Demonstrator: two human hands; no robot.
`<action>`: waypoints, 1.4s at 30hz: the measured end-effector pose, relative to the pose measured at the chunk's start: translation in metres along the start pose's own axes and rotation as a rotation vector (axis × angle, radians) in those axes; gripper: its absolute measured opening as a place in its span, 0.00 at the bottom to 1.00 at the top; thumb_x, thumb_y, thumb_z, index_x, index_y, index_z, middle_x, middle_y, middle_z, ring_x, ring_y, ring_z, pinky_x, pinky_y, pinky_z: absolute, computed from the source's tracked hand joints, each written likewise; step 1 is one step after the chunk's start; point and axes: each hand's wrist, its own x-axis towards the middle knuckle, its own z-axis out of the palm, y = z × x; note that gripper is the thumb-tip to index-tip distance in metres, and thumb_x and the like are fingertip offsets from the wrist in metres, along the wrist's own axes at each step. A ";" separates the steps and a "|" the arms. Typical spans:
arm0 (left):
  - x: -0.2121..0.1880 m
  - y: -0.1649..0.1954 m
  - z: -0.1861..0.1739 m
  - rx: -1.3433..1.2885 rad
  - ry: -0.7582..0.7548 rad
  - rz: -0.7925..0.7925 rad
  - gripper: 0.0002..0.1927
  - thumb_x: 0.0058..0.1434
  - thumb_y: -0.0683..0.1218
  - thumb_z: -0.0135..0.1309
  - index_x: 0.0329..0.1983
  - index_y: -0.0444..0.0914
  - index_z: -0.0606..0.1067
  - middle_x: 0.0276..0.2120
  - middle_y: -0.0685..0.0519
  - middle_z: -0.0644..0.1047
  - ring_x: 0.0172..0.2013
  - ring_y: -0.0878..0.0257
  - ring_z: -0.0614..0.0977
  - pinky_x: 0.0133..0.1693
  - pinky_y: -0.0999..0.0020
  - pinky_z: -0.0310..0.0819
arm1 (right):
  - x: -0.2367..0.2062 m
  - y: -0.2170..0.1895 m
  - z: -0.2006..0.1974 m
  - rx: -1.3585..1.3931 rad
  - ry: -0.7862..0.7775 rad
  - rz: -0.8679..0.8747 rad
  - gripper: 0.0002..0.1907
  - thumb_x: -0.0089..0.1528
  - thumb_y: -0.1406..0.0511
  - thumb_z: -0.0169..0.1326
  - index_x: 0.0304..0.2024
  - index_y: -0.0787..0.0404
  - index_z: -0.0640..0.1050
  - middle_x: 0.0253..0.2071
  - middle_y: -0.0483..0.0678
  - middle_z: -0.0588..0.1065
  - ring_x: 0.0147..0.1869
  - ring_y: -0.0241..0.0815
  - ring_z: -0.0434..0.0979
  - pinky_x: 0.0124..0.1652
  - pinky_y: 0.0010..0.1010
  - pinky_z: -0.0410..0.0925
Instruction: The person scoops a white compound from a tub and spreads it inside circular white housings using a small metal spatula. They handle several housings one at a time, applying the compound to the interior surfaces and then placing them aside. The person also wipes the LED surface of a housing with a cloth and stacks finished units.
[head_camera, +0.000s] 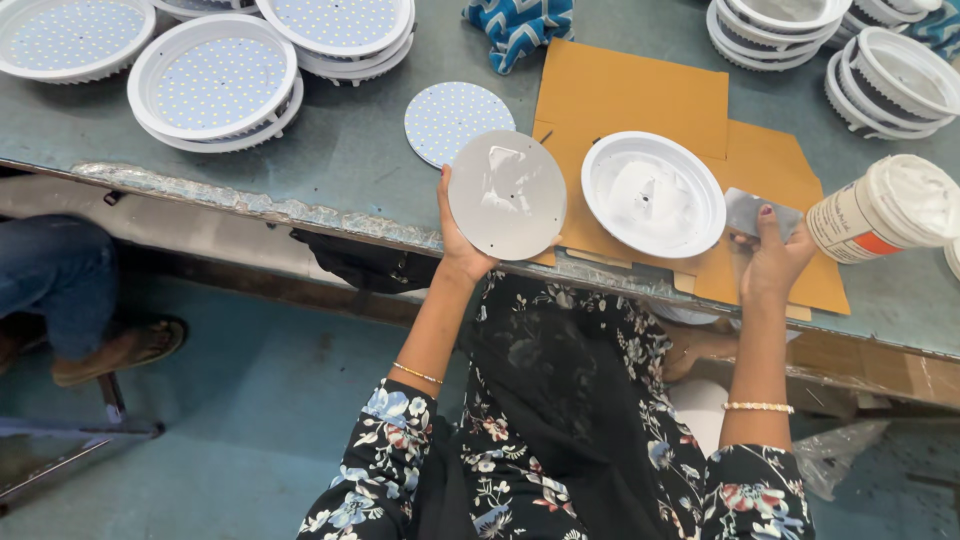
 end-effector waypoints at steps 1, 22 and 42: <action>0.000 0.001 0.000 -0.004 0.001 0.003 0.41 0.64 0.74 0.43 0.69 0.42 0.66 0.63 0.48 0.71 0.62 0.49 0.73 0.62 0.41 0.69 | -0.001 -0.002 0.002 0.002 -0.001 0.001 0.10 0.72 0.70 0.58 0.55 0.65 0.75 0.49 0.48 0.79 0.44 0.35 0.80 0.37 0.25 0.73; -0.001 0.001 0.030 -0.025 0.022 -0.020 0.42 0.64 0.74 0.44 0.70 0.42 0.65 0.64 0.47 0.70 0.63 0.49 0.72 0.62 0.41 0.70 | 0.002 -0.046 0.017 -0.070 -0.035 0.039 0.11 0.73 0.71 0.56 0.57 0.65 0.74 0.50 0.47 0.78 0.44 0.35 0.79 0.37 0.26 0.70; 0.054 0.089 0.079 -0.094 -0.080 -0.010 0.43 0.61 0.76 0.44 0.69 0.45 0.63 0.64 0.44 0.68 0.62 0.42 0.71 0.56 0.31 0.66 | 0.083 -0.041 0.071 0.066 0.035 0.121 0.15 0.73 0.72 0.59 0.61 0.61 0.72 0.54 0.46 0.76 0.51 0.40 0.81 0.43 0.34 0.76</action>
